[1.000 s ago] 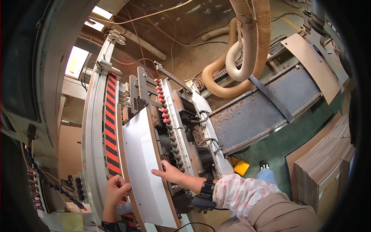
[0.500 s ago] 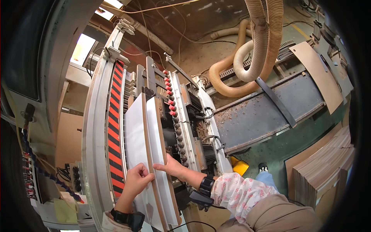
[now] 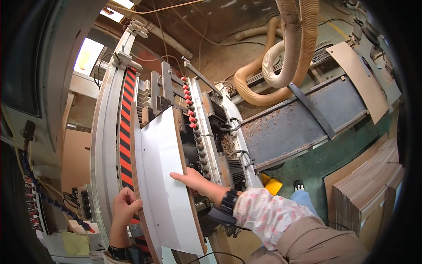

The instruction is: The person repeatedly picks up white rectangular wood panels from a stack and feeds them into a conveyor belt machine. The panels are processed by the machine and then stacked onto a growing pile of finished pieces. The person handles the panels one at a time throughout the clip.

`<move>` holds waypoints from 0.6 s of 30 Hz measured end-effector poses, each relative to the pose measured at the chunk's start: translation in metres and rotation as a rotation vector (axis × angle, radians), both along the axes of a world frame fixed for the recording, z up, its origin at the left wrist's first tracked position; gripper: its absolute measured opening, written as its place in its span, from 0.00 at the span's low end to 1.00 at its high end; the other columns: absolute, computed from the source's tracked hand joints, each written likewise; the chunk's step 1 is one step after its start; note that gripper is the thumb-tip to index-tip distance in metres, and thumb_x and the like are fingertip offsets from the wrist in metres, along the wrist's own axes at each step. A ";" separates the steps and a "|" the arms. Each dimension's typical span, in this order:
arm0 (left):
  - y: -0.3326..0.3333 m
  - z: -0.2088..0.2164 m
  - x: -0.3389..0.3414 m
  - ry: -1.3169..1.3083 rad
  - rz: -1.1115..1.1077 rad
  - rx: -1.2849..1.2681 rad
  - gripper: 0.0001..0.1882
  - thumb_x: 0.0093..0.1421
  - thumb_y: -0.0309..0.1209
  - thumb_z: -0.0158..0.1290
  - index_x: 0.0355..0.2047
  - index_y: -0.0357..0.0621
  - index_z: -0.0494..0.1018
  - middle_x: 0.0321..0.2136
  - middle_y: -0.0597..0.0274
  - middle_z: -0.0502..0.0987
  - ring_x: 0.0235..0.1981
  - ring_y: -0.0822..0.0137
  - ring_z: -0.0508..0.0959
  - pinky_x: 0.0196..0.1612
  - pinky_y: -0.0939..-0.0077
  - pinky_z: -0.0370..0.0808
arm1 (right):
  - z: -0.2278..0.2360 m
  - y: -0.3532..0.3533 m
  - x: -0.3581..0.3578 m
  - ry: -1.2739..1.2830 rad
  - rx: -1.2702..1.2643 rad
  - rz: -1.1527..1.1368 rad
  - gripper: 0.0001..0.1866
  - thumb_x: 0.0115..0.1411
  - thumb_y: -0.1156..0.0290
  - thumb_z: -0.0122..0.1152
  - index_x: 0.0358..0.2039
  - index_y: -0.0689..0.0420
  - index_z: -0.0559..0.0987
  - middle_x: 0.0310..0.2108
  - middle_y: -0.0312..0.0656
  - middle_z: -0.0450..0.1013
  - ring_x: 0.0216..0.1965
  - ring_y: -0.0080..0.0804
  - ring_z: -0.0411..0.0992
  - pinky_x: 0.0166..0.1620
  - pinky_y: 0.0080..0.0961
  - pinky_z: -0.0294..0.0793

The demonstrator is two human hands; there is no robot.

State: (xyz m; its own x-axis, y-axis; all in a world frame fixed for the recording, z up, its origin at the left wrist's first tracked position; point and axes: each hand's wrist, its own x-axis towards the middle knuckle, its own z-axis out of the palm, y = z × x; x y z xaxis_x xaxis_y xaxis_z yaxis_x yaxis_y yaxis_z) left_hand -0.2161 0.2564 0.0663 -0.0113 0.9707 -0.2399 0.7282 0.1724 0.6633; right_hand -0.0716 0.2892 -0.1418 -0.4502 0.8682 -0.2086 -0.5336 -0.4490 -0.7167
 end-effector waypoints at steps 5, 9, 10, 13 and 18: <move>0.003 -0.025 0.017 0.040 -0.081 0.006 0.12 0.40 0.21 0.52 0.17 0.45 0.58 0.13 0.71 0.60 0.12 0.78 0.62 0.13 0.84 0.59 | -0.008 0.005 -0.002 -0.352 0.083 -0.130 0.26 0.44 0.57 0.60 0.36 0.69 0.73 0.27 0.50 0.73 0.26 0.38 0.74 0.29 0.30 0.73; 0.008 -0.066 -0.011 0.092 -0.168 0.088 0.10 0.38 0.24 0.52 0.18 0.44 0.60 0.12 0.67 0.62 0.11 0.73 0.64 0.13 0.80 0.63 | -0.009 -0.057 0.022 -0.106 0.050 -0.266 0.25 0.45 0.61 0.61 0.40 0.66 0.71 0.32 0.44 0.72 0.33 0.29 0.70 0.37 0.25 0.69; 0.008 -0.064 0.004 0.106 -0.208 0.131 0.11 0.35 0.20 0.47 0.17 0.44 0.56 0.10 0.70 0.58 0.08 0.76 0.60 0.10 0.82 0.60 | -0.012 -0.076 0.037 0.033 0.068 -0.316 0.24 0.48 0.63 0.59 0.44 0.64 0.69 0.37 0.42 0.70 0.38 0.27 0.67 0.42 0.23 0.67; 0.004 -0.057 0.026 0.435 -0.284 -0.178 0.21 0.47 0.36 0.53 0.35 0.29 0.68 0.28 0.45 0.73 0.29 0.54 0.74 0.33 0.65 0.72 | -0.007 -0.152 0.097 -0.001 -0.021 -0.473 0.25 0.51 0.65 0.57 0.48 0.63 0.67 0.42 0.39 0.68 0.43 0.26 0.65 0.47 0.24 0.63; 0.026 -0.135 0.009 0.308 -0.465 0.111 0.14 0.47 0.32 0.55 0.26 0.32 0.67 0.13 0.52 0.68 0.09 0.66 0.66 0.11 0.72 0.64 | -0.018 -0.273 0.183 0.096 -0.086 -0.889 0.26 0.52 0.66 0.58 0.49 0.63 0.64 0.44 0.40 0.67 0.44 0.27 0.65 0.48 0.24 0.64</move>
